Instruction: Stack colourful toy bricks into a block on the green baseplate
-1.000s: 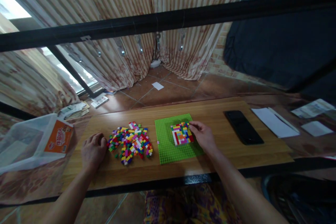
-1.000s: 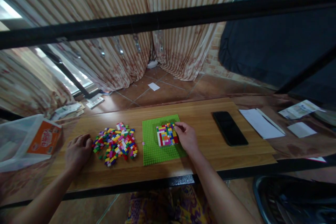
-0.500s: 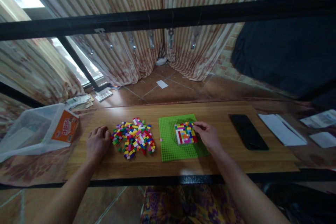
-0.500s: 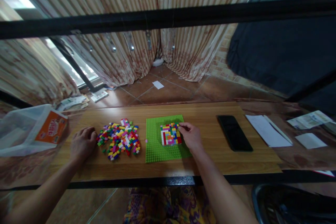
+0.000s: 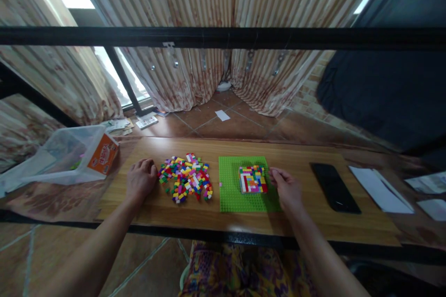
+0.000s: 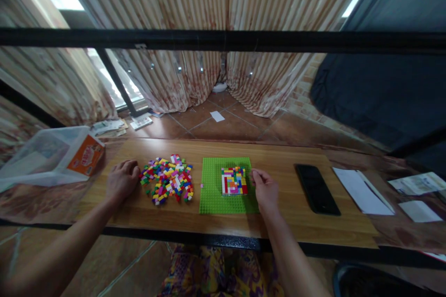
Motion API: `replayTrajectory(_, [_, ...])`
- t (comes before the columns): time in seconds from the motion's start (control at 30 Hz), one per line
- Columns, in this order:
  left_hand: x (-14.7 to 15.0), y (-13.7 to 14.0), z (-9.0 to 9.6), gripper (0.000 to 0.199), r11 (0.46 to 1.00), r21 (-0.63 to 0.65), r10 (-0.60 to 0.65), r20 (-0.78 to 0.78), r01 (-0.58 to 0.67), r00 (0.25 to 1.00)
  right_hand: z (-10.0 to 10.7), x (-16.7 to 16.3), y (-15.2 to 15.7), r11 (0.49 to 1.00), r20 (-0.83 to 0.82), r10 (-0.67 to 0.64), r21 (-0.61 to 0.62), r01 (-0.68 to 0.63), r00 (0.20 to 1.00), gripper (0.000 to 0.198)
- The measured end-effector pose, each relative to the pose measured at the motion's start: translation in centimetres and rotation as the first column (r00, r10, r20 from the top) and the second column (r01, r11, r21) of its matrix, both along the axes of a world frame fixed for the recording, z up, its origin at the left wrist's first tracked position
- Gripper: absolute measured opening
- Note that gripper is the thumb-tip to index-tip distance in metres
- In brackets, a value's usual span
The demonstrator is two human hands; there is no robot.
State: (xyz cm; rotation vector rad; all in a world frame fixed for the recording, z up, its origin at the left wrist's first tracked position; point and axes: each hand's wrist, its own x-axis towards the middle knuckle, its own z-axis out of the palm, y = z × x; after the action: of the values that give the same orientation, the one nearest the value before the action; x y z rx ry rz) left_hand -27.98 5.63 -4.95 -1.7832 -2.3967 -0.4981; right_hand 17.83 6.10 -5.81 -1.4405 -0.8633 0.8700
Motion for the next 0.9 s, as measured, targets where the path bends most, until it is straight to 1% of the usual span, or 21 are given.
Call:
replayTrajectory(0.07, [0.0, -0.1, 0.0, 0.041, 1.000, 0.011, -0.007, 0.000, 0.007, 1.000, 0.9, -0.2, -0.5, 1.000, 0.072, -0.016, 0.019, 0.015, 0.997, 0.039])
replayTrajectory(0.17, [0.1, -0.2, -0.2, 0.038, 1.000, 0.027, -0.009, 0.001, 0.009, 1.000, 2.7, -1.5, -1.5, 0.996, 0.176, -0.010, 0.090, -0.006, 0.984, 0.035])
replayTrajectory(0.23, [0.1, -0.2, -0.3, 0.036, 0.999, 0.036, -0.017, 0.006, 0.017, 1.000, 3.9, -3.1, -2.5, 0.989, 0.232, 0.067, 0.114, -0.095, 0.970, 0.031])
replayTrajectory(0.27, [0.1, -0.2, -0.4, 0.036, 0.999, 0.043, -0.019, 0.007, 0.018, 1.000, 4.4, -4.1, -2.9, 0.979, 0.257, 0.125, 0.121, -0.161, 0.958, 0.030])
replayTrajectory(0.3, [0.1, -0.2, -0.5, 0.035, 0.999, 0.049, -0.020, 0.008, 0.020, 1.000, 4.8, -5.2, -3.5, 0.966, 0.287, 0.180, 0.128, -0.224, 0.941, 0.029])
replayTrajectory(0.33, [0.1, -0.2, -0.6, 0.035, 0.998, 0.055, -0.020, 0.012, 0.020, 1.000, 5.0, -6.3, -3.9, 0.942, 0.343, 0.256, 0.119, -0.312, 0.904, 0.027])
replayTrajectory(0.4, [0.1, -0.2, -0.7, 0.034, 0.998, 0.065, -0.019, 0.023, 0.018, 1.000, 5.0, -8.5, -4.9, 0.886, 0.441, 0.353, 0.126, -0.447, 0.825, 0.023])
replayTrajectory(0.47, [0.1, -0.3, -0.8, 0.033, 0.997, 0.073, -0.023, 0.034, 0.021, 0.999, 4.5, -10.5, -5.6, 0.823, 0.512, 0.442, 0.097, -0.560, 0.737, 0.020])
replayTrajectory(0.53, [0.1, -0.3, -0.9, 0.032, 0.997, 0.080, -0.026, 0.046, 0.022, 0.999, 3.6, -12.1, -6.1, 0.776, 0.561, 0.490, 0.067, -0.627, 0.667, 0.018])
replayTrajectory(0.6, [0.2, -0.4, -0.9, 0.031, 0.996, 0.082, -0.023, 0.057, 0.018, 0.998, 2.7, -13.2, -6.3, 0.747, 0.608, 0.507, 0.044, -0.663, 0.611, 0.017])
replayTrajectory(0.67, [0.2, -0.4, -0.9, 0.032, 0.997, 0.078, -0.017, 0.063, 0.012, 0.998, 2.1, -13.9, -6.2, 0.735, 0.647, 0.507, 0.019, -0.677, 0.569, 0.018])
replayTrajectory(0.73, [0.3, -0.5, -0.9, 0.032, 0.997, 0.078, -0.016, 0.063, 0.011, 0.998, 1.8, -14.3, -5.6, 0.740, 0.676, 0.501, -0.010, -0.673, 0.540, 0.019])
replayTrajectory(0.9, [0.5, -0.5, -0.7, 0.031, 0.997, 0.079, -0.016, 0.081, 0.009, 0.997, 2.4, -15.0, -1.9, 0.763, 0.746, 0.481, -0.098, -0.639, 0.461, 0.029])
